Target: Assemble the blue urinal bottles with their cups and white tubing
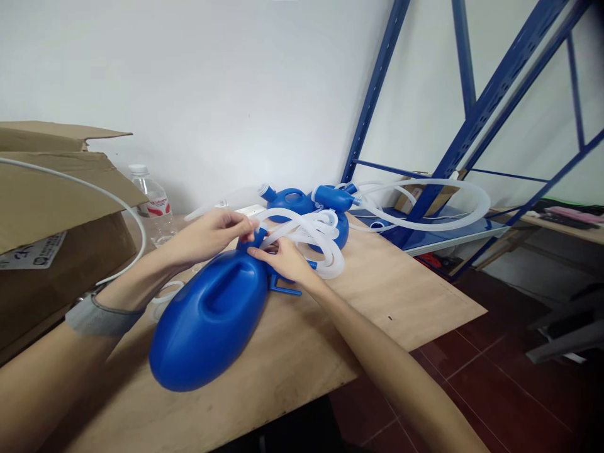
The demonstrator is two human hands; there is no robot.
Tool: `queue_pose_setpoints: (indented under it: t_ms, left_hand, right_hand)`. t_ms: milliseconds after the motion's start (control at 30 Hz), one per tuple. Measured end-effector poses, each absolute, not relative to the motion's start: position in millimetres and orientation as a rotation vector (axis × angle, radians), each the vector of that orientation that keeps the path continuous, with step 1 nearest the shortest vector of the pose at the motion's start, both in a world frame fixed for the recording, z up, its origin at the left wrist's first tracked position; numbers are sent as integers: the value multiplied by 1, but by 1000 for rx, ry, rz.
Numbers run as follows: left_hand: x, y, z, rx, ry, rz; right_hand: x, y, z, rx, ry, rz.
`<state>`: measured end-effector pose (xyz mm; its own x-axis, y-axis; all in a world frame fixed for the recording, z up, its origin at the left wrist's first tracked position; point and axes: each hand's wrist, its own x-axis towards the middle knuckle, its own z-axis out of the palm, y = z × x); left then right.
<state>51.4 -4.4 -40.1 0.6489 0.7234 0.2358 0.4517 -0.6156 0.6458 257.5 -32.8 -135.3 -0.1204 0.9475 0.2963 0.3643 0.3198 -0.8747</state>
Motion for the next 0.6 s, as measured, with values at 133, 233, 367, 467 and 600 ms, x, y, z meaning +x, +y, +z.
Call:
queue_pose_setpoints:
  t_ms: [133, 233, 367, 467, 600]
  left_hand:
    - [53, 14, -41, 2413, 875, 862]
    - [51, 40, -55, 2438, 829, 716]
    - [54, 57, -69, 2425, 759, 600]
    - [61, 49, -69, 2512, 847, 713]
    - [71, 34, -66, 2528, 865, 880]
  right_hand:
    - [259, -31, -138, -1199, -1656, 765]
    - [261, -31, -138, -1217, -1667, 767]
    - [258, -35, -135, -1184, -1618, 728]
    - [252, -38, -133, -1175, -1575, 646]
    - [247, -37, -136, -1053, -1508, 638]
